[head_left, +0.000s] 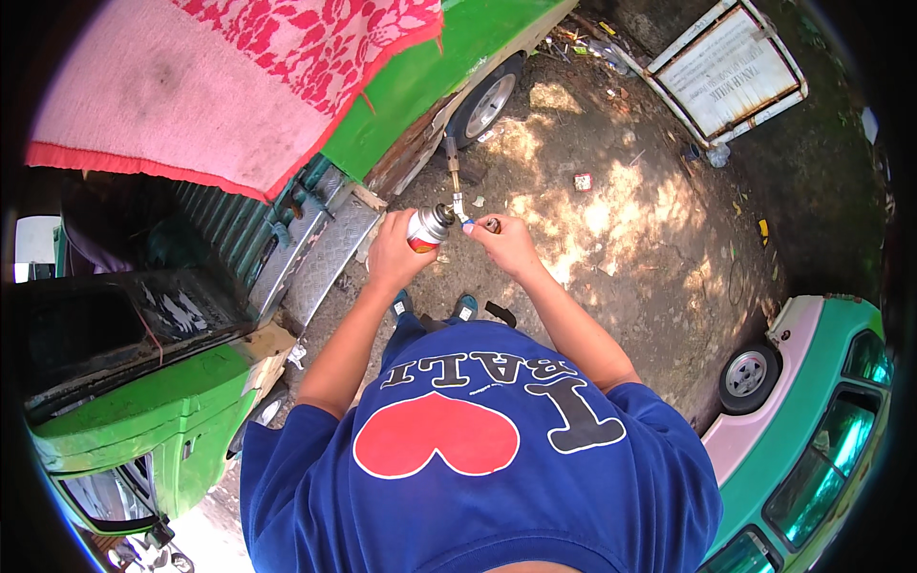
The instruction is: The person uses a hammer and a small metal tool to tap and adjust a green vehicle panel under a patterned cloth. They then pick up a spray can and a lighter, ignite the lighter, and hold the flame near the panel while holding the spray can.
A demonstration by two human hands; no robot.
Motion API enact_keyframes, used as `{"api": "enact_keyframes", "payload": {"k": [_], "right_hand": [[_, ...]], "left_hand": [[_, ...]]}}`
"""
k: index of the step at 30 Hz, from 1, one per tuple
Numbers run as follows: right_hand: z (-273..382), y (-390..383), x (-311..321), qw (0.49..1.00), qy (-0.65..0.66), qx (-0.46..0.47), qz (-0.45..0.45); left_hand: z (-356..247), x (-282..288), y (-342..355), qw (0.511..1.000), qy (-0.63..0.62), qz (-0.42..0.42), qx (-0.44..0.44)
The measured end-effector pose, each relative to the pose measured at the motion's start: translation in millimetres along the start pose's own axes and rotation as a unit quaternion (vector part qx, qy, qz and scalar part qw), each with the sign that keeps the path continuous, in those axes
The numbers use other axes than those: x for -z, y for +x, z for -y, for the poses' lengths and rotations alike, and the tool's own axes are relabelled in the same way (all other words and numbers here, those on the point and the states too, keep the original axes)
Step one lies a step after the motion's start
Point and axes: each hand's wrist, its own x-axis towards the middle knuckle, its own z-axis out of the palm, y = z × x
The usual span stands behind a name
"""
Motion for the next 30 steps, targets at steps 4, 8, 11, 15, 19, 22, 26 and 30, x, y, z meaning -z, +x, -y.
{"api": "enact_keyframes", "payload": {"k": [4, 8, 11, 15, 19, 22, 26, 30], "right_hand": [[-3, 2, -1, 1.0, 0.017, 0.002, 0.007], [-9, 5, -2, 0.996, 0.08, -0.007, 0.027], [-7, 5, -2, 0.991, 0.123, -0.016, 0.041], [0, 3, -3, 0.985, 0.165, -0.023, 0.054], [3, 2, -2, 0.979, 0.191, -0.036, 0.062], [1, 3, -1, 0.977, 0.198, -0.044, 0.068], [2, 2, 0, 0.971, 0.22, -0.053, 0.083], [1, 3, 0, 0.969, 0.223, -0.063, 0.083]], "left_hand": [[0, 0, -1, 1.0, -0.002, -0.001, 0.006], [1, -1, 0, 1.0, 0.0, -0.006, 0.001], [0, 0, 0, 1.0, -0.005, -0.007, 0.002], [1, 0, 1, 1.0, -0.007, -0.011, -0.003], [-1, 1, 3, 0.999, -0.009, -0.03, -0.022], [0, 0, 4, 1.0, -0.002, -0.01, -0.007], [1, -1, 5, 1.0, -0.007, -0.018, -0.014], [-3, 1, 5, 0.999, -0.017, -0.029, -0.027]]}}
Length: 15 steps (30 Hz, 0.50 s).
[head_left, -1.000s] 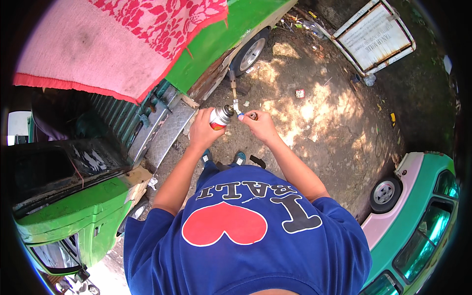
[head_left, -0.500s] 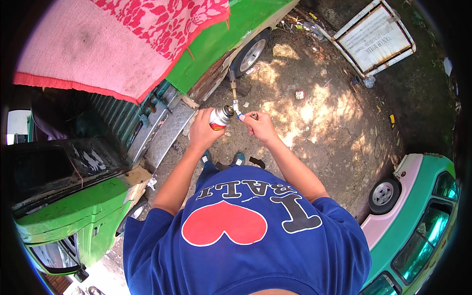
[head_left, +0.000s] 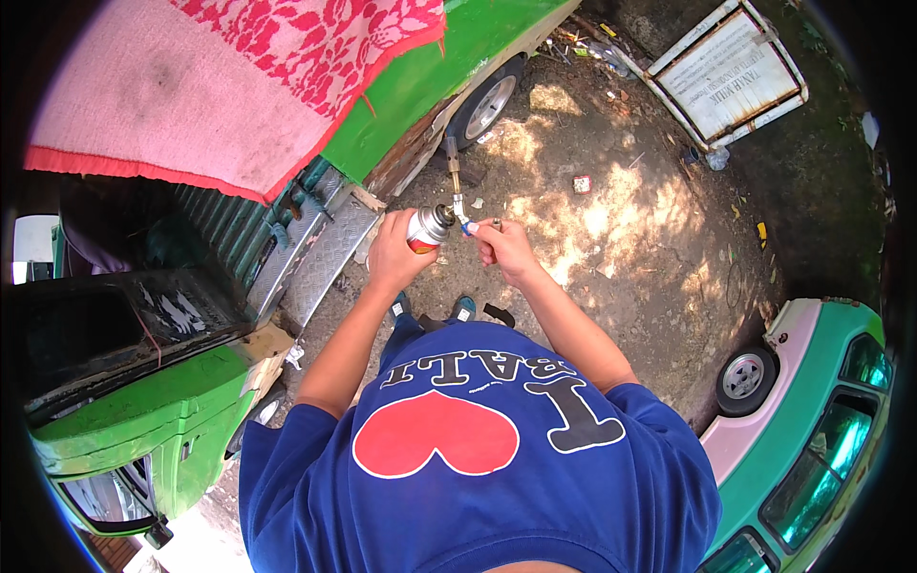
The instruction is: The person uses a hammer and a small metal tool to tap and adjust a green vehicle panel under a patterned cloth. They then pick up a spray can and a lighter, ignite the lighter, and hold the flame near the panel while holding the spray can.
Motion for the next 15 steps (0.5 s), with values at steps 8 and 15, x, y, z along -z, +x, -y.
{"api": "enact_keyframes", "payload": {"k": [8, 15], "right_hand": [[-3, -1, 3, 0.999, 0.036, -0.02, 0.022], [-13, -7, 12, 0.993, 0.098, -0.054, 0.037]], "left_hand": [[2, -2, 0, 1.0, -0.003, 0.003, 0.001], [2, -8, -3, 0.999, -0.014, 0.027, -0.017]]}}
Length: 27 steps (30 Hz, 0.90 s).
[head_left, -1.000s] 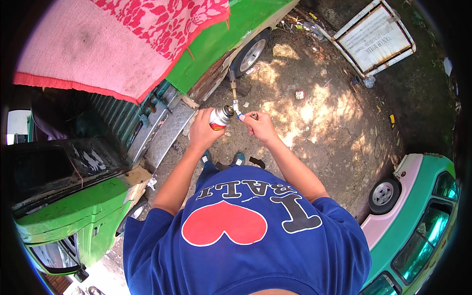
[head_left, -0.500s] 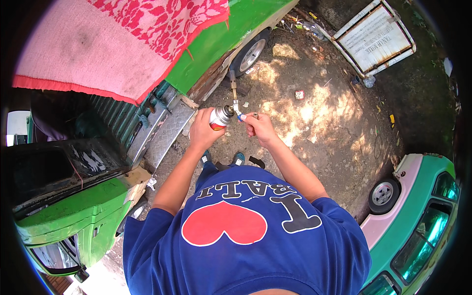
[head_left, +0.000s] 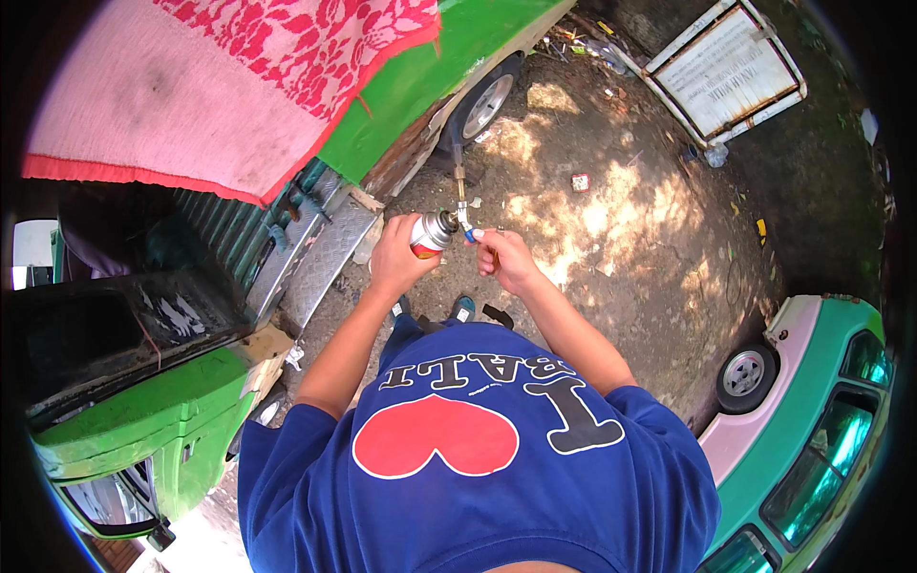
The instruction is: The person uses a hammer and a small metal tool to tap and adjust a green vehicle panel under a patterned cloth. They then pick up a spray can and a lighter, ignite the lighter, and hold the flame near the panel while holding the spray can.
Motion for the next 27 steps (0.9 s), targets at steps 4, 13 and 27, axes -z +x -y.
{"api": "enact_keyframes", "payload": {"k": [4, 13, 27], "right_hand": [[-8, -4, 10, 1.0, 0.026, -0.005, 0.0], [-6, -17, 20, 0.997, 0.072, -0.017, -0.004], [-12, -24, 27, 0.991, 0.129, -0.04, 0.01]], "left_hand": [[-4, -7, 0, 1.0, 0.004, 0.015, 0.003], [-10, -21, 3, 1.0, 0.0, 0.023, -0.016], [-16, -28, -2, 0.999, -0.018, 0.02, -0.024]]}}
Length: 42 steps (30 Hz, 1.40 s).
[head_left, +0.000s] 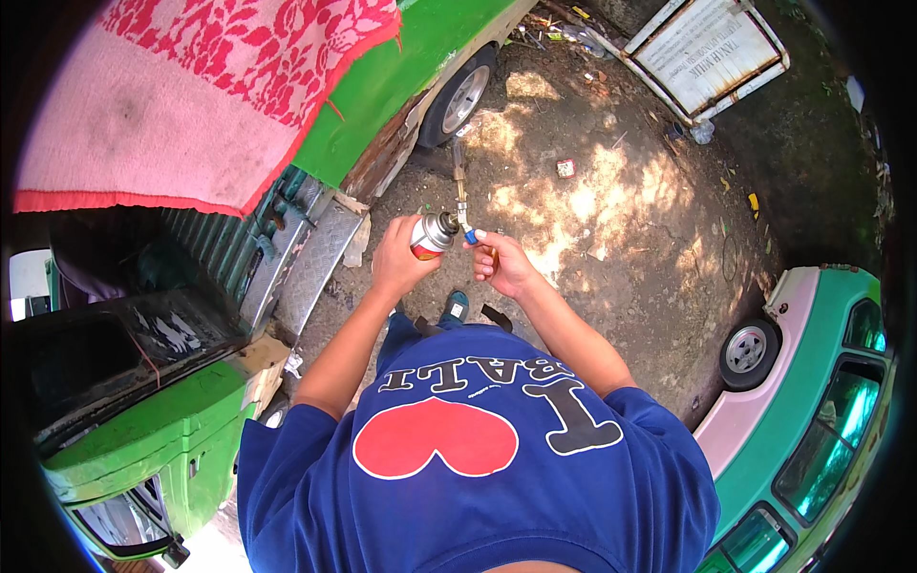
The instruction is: The person uses a hammer and a small metal tool to tap and adjust a green vehicle panel under a patterned cloth. They then pick up a spray can and a lighter, ignite the lighter, and hold the flame near the panel while holding the spray can.
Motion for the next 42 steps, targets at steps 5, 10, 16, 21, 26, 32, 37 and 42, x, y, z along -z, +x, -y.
{"api": "enact_keyframes", "payload": {"k": [5, 10, 16, 21, 26, 32, 37, 42], "right_hand": [[1, -2, -3, 1.0, -0.003, -0.002, 0.001], [1, -3, -4, 1.0, 0.003, -0.005, 0.007], [-1, -2, -3, 1.0, 0.022, -0.018, 0.009], [-1, -1, -3, 1.0, 0.019, -0.02, 0.012], [-1, -1, -2, 0.999, 0.019, -0.015, 0.021], [-4, -1, -3, 1.0, 0.008, -0.013, 0.013], [-4, 0, -6, 0.999, -0.032, -0.007, 0.015], [-5, 2, -7, 0.996, -0.083, 0.018, 0.007]], "left_hand": [[0, -1, -2, 1.0, -0.003, -0.007, -0.001], [-1, 1, -4, 1.0, -0.007, -0.005, 0.001], [-1, 0, -5, 1.0, -0.012, -0.013, -0.003], [-1, 1, -5, 1.0, -0.012, -0.017, -0.001], [1, 1, -5, 1.0, -0.01, -0.023, -0.007], [1, 2, -6, 1.0, -0.012, -0.022, 0.0], [4, 5, -9, 1.0, -0.012, -0.023, 0.006], [9, 11, -19, 0.999, -0.007, -0.032, 0.019]]}}
